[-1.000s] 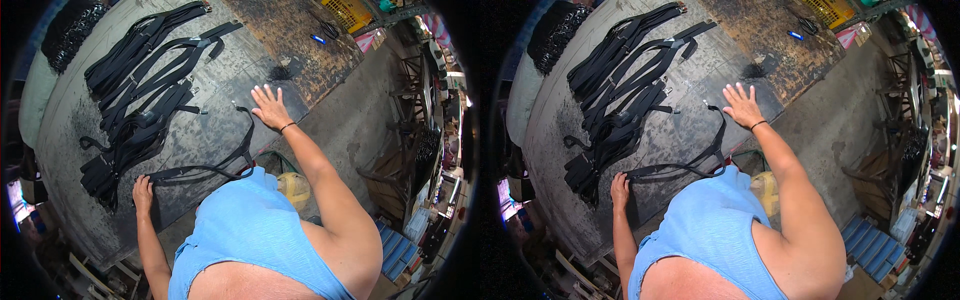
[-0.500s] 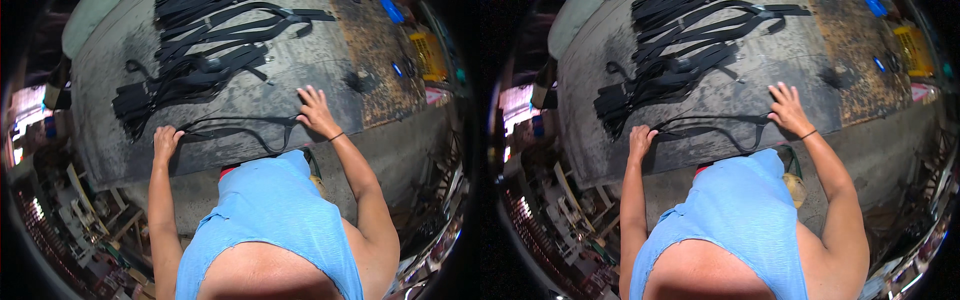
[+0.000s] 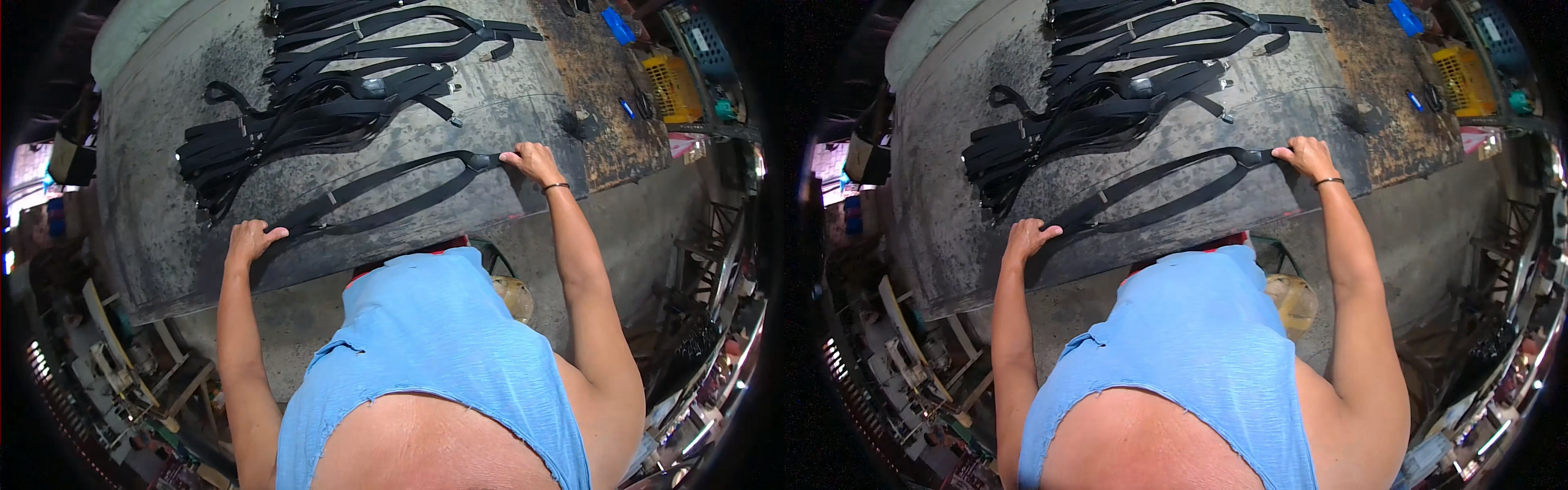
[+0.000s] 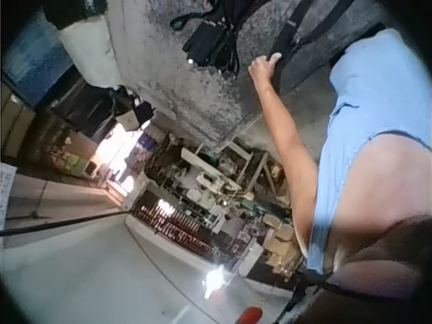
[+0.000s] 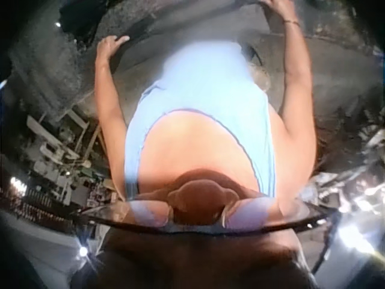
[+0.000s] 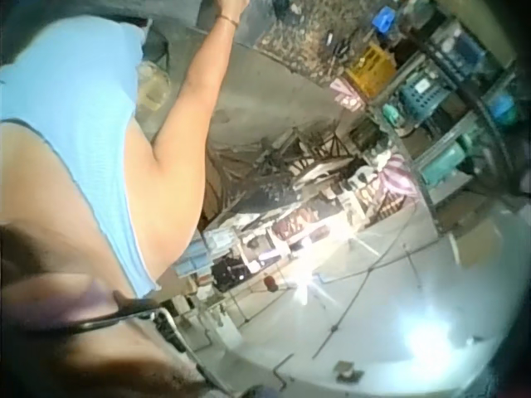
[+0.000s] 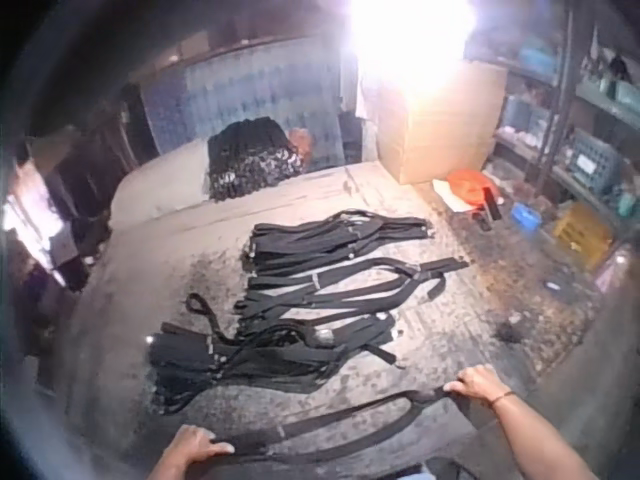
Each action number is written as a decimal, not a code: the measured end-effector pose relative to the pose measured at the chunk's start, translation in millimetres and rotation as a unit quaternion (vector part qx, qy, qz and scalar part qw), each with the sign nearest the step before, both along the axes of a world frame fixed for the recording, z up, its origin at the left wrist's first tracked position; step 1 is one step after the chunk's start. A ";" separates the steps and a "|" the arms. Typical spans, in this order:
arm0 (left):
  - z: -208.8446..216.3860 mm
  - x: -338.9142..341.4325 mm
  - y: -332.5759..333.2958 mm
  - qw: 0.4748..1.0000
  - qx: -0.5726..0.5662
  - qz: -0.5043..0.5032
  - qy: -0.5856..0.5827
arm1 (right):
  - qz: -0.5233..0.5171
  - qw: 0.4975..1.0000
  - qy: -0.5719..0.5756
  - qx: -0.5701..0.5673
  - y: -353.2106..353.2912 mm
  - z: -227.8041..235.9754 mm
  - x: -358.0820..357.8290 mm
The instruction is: Manually assembling and organizing black suspender straps at a workbench.
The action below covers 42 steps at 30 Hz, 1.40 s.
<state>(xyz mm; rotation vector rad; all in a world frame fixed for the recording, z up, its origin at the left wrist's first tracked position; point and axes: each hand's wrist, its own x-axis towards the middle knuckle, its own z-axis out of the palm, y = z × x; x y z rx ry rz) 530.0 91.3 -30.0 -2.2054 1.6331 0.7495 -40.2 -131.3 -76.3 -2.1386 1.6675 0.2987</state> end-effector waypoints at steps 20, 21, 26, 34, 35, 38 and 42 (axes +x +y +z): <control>-24.4 -35.5 55.8 0.915 -0.366 -0.045 0.162 | -0.014 0.935 -0.321 -0.150 140.2 4.9 158.7; -31.4 -42.0 53.2 0.911 -0.371 -0.049 0.175 | 0.020 0.936 -0.315 -0.152 155.2 10.3 179.0; -55.2 -71.7 37.9 0.922 -0.335 -0.172 0.093 | 0.087 0.944 -0.289 -0.131 193.6 -2.3 231.3; -71.1 -73.2 47.4 0.924 -0.344 -0.158 0.056 | 0.066 0.974 -0.202 -0.074 203.9 -17.4 226.3; -75.6 -70.6 54.1 0.924 -0.352 -0.146 0.041 | 0.053 0.981 -0.177 -0.050 205.5 -18.4 224.5; -51.7 -64.5 75.2 0.948 -0.285 -0.138 0.031 | 0.015 0.980 -0.195 -0.038 200.9 -23.1 225.1; -48.3 -40.5 102.6 0.953 -0.270 -0.135 0.012 | 0.001 0.979 -0.203 -0.024 190.5 -29.7 226.6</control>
